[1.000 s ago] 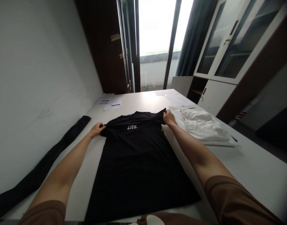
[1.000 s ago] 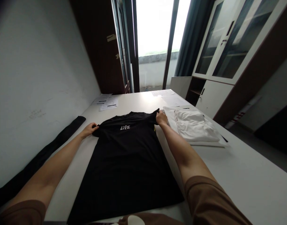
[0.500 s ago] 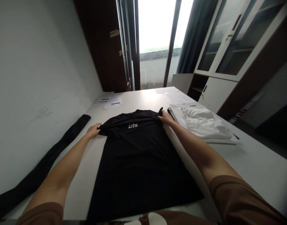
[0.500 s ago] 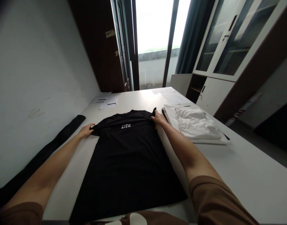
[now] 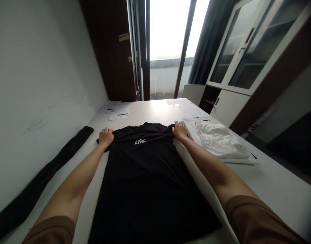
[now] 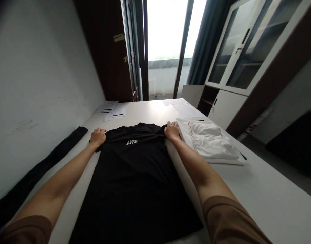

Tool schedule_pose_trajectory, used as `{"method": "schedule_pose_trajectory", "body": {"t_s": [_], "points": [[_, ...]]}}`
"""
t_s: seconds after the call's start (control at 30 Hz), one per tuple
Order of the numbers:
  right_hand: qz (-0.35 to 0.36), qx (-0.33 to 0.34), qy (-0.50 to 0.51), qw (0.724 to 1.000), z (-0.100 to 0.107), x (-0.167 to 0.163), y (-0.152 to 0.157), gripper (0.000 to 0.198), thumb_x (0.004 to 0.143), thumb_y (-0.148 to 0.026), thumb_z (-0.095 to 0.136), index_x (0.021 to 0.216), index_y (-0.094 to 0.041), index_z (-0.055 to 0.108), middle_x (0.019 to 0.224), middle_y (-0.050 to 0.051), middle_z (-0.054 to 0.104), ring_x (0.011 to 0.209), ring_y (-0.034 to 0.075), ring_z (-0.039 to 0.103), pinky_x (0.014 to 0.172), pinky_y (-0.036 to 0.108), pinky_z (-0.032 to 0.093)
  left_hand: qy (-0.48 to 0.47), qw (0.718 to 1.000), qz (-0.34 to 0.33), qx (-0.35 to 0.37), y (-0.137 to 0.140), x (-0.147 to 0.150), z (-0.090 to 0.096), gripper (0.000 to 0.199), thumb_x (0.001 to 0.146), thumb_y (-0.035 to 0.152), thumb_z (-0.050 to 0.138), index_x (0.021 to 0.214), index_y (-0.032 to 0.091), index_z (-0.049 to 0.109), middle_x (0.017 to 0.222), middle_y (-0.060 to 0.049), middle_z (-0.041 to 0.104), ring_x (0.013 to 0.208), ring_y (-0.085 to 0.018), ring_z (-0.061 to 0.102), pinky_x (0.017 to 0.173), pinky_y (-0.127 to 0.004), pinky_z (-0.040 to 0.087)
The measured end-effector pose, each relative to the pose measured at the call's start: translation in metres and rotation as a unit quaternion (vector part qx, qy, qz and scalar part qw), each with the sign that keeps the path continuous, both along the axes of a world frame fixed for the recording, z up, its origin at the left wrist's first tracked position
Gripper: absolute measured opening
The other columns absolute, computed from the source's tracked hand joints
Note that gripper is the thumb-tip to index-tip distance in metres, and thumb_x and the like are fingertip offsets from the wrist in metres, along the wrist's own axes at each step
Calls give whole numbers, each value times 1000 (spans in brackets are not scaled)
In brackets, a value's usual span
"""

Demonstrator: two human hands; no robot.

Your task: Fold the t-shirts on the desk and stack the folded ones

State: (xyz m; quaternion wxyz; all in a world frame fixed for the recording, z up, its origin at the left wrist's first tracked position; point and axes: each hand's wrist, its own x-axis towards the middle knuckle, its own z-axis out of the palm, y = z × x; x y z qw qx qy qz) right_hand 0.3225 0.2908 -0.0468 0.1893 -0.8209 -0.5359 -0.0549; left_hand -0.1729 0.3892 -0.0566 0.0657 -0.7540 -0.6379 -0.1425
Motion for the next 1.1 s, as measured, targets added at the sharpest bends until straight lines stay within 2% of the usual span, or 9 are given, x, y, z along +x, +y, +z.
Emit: {"method": "schedule_pose_trajectory", "body": {"t_s": [0.07,0.13,0.23,0.3,0.47,0.57,0.83,0.97,1.1], "points": [[54,16,-37,998,4,-12,13,46,100,-34,53,143,-19,57,139,21,57,133,37,47,110,48,37,-15,994,-79,-70,7,29,0,32,98,28,51,123,23,71,130,-15,62,126,-35,53,110,-47,41],[137,-23,-34,990,5,-26,29,39,101,-34,52,137,-23,64,133,16,62,128,33,52,108,43,40,-21,988,-112,-109,14,56,-3,30,98,39,54,116,26,73,125,-13,65,120,-33,59,105,-43,45],[252,-102,1,962,0,-47,55,34,101,-39,54,131,-30,69,128,8,66,122,26,58,103,35,45,-22,986,-98,-135,21,84,-14,43,99,54,50,122,25,71,134,-16,61,127,-37,56,105,-47,45],[280,-130,9,951,-7,-56,69,35,100,-46,57,129,-33,70,133,6,64,126,27,55,105,35,45,-21,984,-83,-153,27,93,-21,53,99,60,46,133,25,65,148,-19,53,136,-40,49,109,-54,41],[281,-167,-7,945,-24,-54,96,51,99,-54,57,146,-35,58,154,6,50,141,32,44,115,45,39,-17,976,-77,-205,47,92,-32,67,99,65,41,156,29,44,170,-14,27,156,-42,21,119,-70,18],[281,-181,-5,942,-30,-46,108,57,100,-55,54,153,-33,51,163,6,41,148,32,37,120,47,33,-20,971,-69,-228,60,90,-37,73,99,68,37,162,30,35,174,-10,16,159,-40,11,122,-70,8],[246,-181,7,952,-38,-43,108,61,104,-59,44,159,-32,40,170,7,28,157,31,21,125,56,18,-34,980,-65,-187,86,92,-51,74,100,69,33,164,32,32,174,-7,16,160,-37,9,124,-67,2],[210,-95,-9,973,-40,-43,93,56,107,-54,39,157,-29,44,169,8,31,154,29,30,124,50,23,-24,980,-81,-181,102,89,-53,74,100,68,32,164,32,30,174,-7,15,160,-35,9,124,-65,2],[206,27,-33,978,-37,-46,71,46,107,-41,42,148,-26,55,160,10,45,144,29,43,121,45,31,-4,979,-89,-182,113,87,-51,74,102,67,29,165,31,27,175,-6,13,160,-34,9,124,-64,6]]}}
